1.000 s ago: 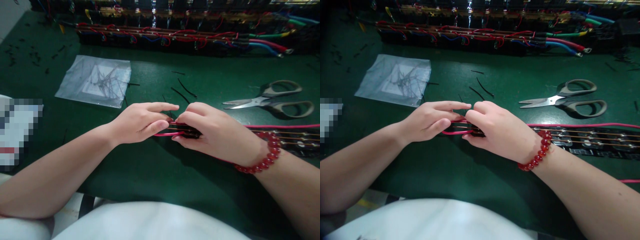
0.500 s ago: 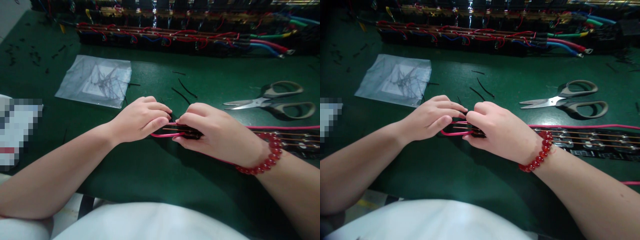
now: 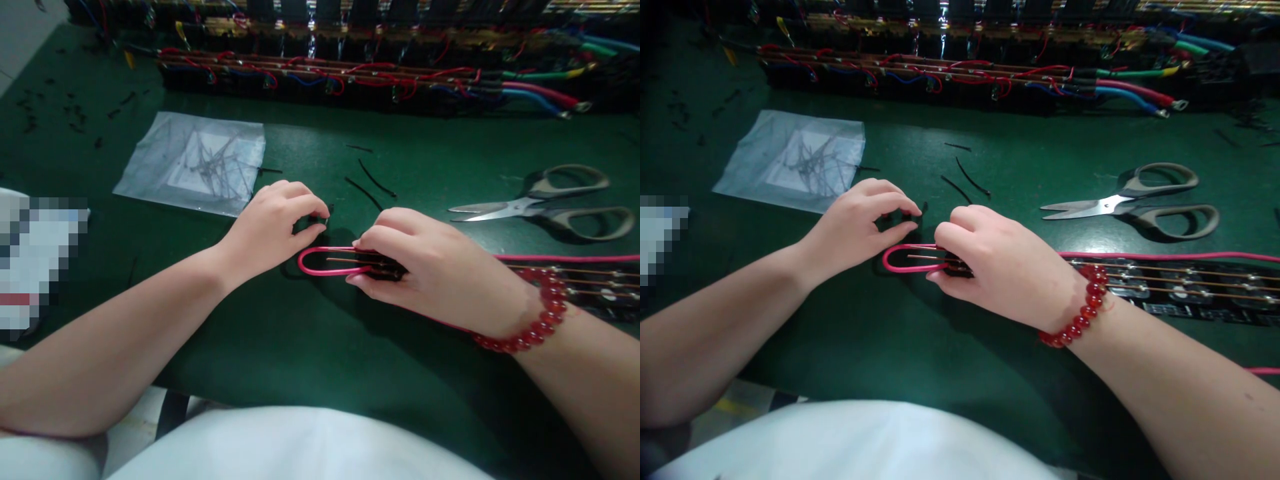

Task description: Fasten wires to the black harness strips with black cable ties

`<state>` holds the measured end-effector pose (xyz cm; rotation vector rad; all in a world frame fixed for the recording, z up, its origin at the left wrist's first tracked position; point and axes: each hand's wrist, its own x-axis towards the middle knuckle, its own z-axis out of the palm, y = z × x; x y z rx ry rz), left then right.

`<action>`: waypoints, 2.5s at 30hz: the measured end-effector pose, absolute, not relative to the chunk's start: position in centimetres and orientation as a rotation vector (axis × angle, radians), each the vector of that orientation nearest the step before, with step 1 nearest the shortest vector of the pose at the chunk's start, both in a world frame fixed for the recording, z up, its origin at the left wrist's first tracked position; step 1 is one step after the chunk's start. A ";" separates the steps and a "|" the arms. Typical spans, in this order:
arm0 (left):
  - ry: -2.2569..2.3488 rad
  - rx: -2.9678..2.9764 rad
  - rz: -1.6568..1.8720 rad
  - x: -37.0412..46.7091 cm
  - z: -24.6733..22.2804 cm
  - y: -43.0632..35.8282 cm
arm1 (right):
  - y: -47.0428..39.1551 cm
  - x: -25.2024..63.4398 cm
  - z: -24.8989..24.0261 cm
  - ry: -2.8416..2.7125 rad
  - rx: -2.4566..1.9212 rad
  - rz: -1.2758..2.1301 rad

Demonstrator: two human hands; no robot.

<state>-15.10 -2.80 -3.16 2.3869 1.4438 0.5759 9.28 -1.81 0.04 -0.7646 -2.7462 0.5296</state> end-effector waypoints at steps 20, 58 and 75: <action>1.384 2.413 0.538 -15.2 -3.2 -2.9 | -1.8 9.4 -0.3 -2.720 -0.711 0.473; 1.045 2.207 0.739 -14.9 -2.5 -3.1 | -1.5 9.4 0.1 -2.558 -0.787 0.586; 1.045 2.257 0.712 -14.8 -2.4 -3.3 | -1.7 9.6 0.5 -2.567 -0.809 0.604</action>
